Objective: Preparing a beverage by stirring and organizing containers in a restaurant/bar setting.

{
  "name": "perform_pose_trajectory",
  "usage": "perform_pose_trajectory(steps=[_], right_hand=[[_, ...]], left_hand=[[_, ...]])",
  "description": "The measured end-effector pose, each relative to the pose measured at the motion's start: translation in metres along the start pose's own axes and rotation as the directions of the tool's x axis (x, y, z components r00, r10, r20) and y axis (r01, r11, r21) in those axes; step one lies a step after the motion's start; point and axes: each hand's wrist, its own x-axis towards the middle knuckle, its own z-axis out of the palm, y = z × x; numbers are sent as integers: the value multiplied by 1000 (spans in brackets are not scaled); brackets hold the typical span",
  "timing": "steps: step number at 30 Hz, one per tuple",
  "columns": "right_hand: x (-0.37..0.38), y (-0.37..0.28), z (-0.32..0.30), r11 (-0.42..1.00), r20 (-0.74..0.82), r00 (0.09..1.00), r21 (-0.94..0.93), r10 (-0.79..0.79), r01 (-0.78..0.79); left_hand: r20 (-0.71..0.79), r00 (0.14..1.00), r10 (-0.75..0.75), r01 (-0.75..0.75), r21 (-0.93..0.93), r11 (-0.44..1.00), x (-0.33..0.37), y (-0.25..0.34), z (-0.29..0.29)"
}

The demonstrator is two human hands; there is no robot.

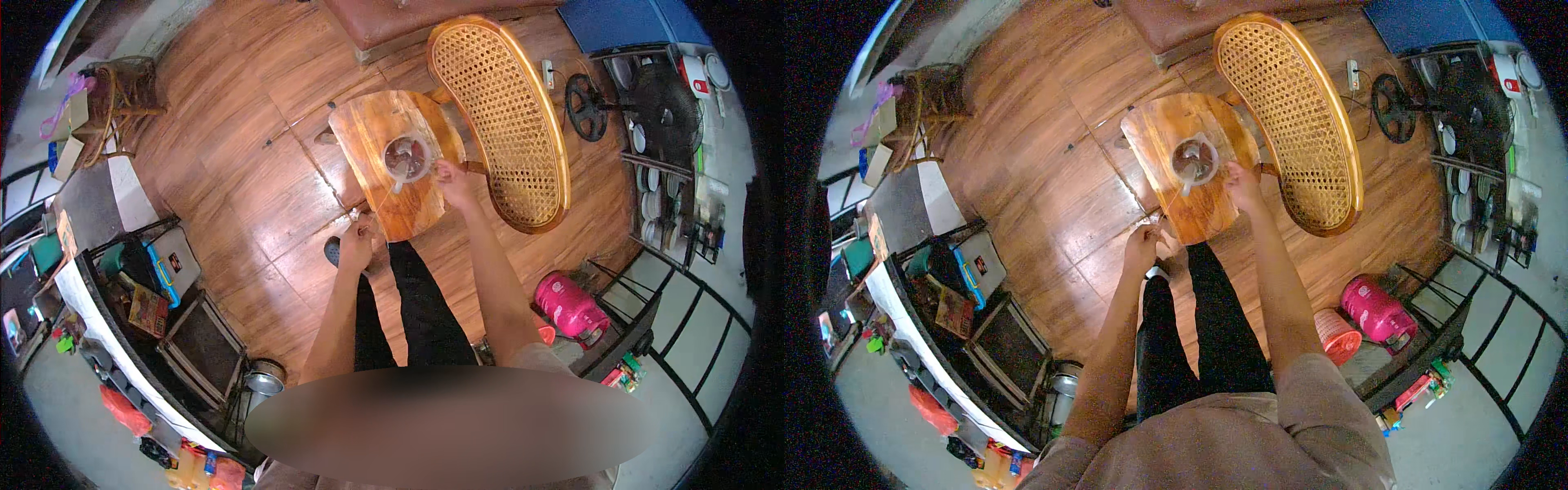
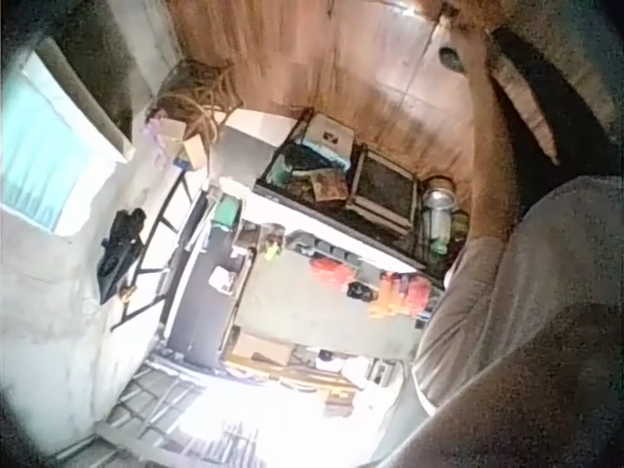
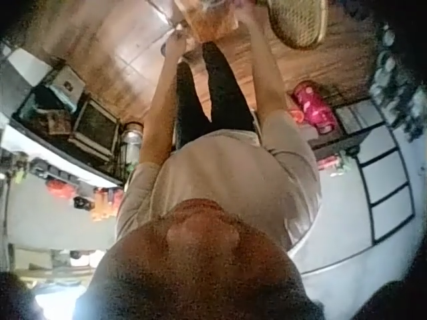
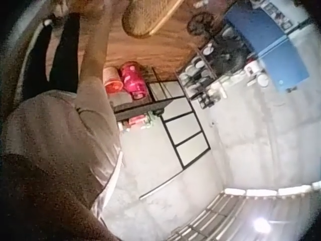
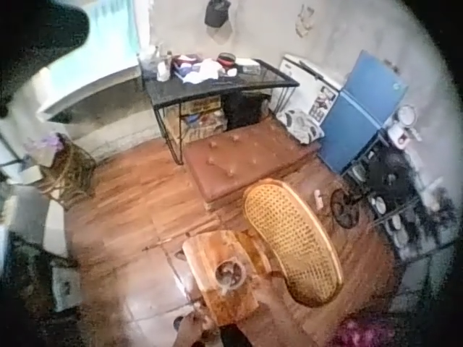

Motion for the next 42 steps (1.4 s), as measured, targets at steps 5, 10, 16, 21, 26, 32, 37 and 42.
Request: perform_pose_trajectory(steps=[5, 10, 16, 21, 26, 32, 37, 42], right_hand=[[16, 3, 42, 977, 14, 983, 108, -185, 183], [7, -4, 45, 983, -167, 983, 151, -79, 105], [-33, -25, 33, 989, -202, 979, 141, -15, 44], [-66, -19, 0, 849, -111, 994, 524, -3, 61], [-99, -109, -15, 748, 116, 986, 642, 120, -167], [-112, -108, 7, 667, 459, 830, 515, 316, -539], [-121, -145, 15, 696, 498, 757, 356, 423, -623], [-113, -144, 14, 687, 498, 745, 345, 443, -639]], left_hand=[[68, 987, -146, 148, -33, 988, 1, -7, -3], [81, 996, -28, 37, -104, 994, 1, -3, 3], [40, 995, -96, 98, -68, 993, -8, 16, -8], [20, 1000, 3, -3, 4, 1000, -14, 54, 5], [-90, 995, -43, 20, -242, 970, -20, 62, 24], [-108, 993, -38, 6, -286, 958, -33, 75, 41], [-218, 975, 40, -107, -306, 946, -38, 82, 41], [-244, 968, -64, 5, -236, 972, -38, 103, 41]])
